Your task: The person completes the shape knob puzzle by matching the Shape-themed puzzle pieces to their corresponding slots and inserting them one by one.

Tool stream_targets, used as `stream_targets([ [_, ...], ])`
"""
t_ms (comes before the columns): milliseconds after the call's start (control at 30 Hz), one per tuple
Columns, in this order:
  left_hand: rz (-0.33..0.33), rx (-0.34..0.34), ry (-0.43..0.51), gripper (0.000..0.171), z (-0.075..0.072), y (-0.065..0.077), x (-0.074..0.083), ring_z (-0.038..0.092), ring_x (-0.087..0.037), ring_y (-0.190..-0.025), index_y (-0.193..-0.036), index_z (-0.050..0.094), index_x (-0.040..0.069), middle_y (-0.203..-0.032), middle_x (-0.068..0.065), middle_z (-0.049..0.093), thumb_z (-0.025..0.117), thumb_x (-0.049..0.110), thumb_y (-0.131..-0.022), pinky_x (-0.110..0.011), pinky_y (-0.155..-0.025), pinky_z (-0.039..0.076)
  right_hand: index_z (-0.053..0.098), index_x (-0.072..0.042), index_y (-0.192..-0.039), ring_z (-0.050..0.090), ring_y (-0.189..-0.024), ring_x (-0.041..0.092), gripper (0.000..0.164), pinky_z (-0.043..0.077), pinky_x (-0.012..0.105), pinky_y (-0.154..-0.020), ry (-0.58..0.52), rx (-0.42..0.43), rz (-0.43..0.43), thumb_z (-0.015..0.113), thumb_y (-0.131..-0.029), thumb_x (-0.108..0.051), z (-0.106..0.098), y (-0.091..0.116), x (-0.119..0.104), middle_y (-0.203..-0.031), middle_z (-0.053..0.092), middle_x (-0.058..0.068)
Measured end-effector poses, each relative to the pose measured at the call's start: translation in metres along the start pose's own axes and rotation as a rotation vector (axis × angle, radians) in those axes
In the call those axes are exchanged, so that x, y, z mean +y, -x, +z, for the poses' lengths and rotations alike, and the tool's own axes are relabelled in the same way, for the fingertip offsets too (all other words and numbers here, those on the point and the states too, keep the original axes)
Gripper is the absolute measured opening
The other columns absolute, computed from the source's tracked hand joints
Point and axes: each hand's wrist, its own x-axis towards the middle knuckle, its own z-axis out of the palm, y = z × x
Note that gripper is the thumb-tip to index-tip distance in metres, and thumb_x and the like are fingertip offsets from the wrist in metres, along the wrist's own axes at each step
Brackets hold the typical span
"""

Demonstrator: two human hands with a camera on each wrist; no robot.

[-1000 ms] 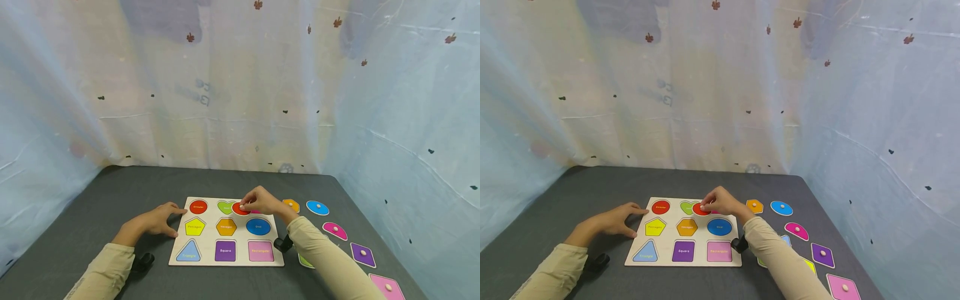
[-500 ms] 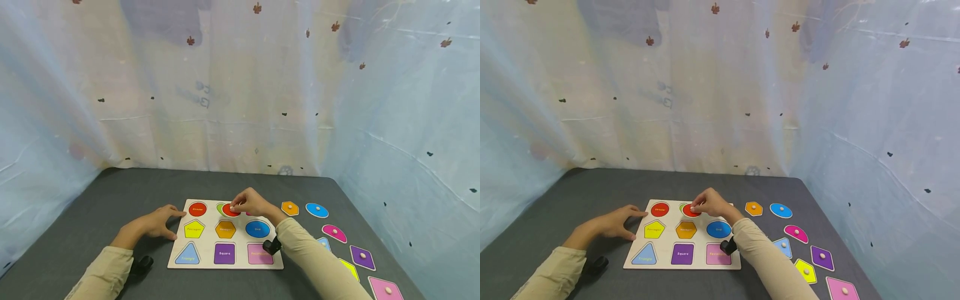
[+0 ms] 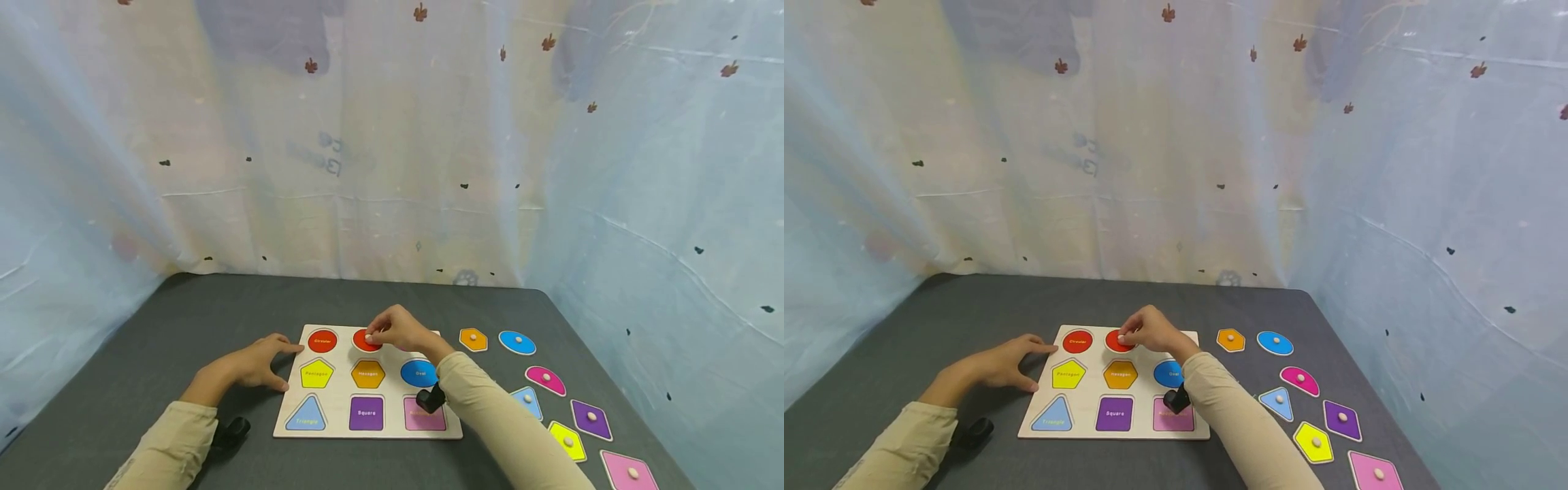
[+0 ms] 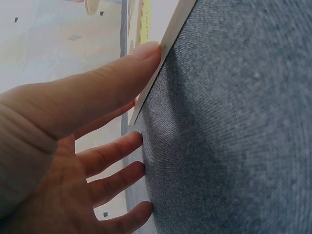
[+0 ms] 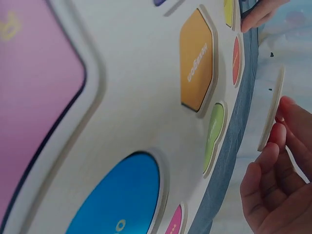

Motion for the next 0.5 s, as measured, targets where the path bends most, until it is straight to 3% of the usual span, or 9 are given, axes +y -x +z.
stream_targets([
  [500,0.008,-0.006,-0.012,0.082,-0.001,-0.001,0.0,0.041,-0.049,-0.136,-0.147,0.054,0.011,-0.146,-0.025,0.045,0.09,0.027,-0.075,-0.067,-0.107,0.038,0.079,-0.003,-0.1,0.054,-0.077,0.013,0.011,0.046,0.019,-0.063,-0.01,-0.01,0.011,0.073,-0.092,-0.009,0.017,-0.019,-0.011,-0.088,0.071,0.008],
])
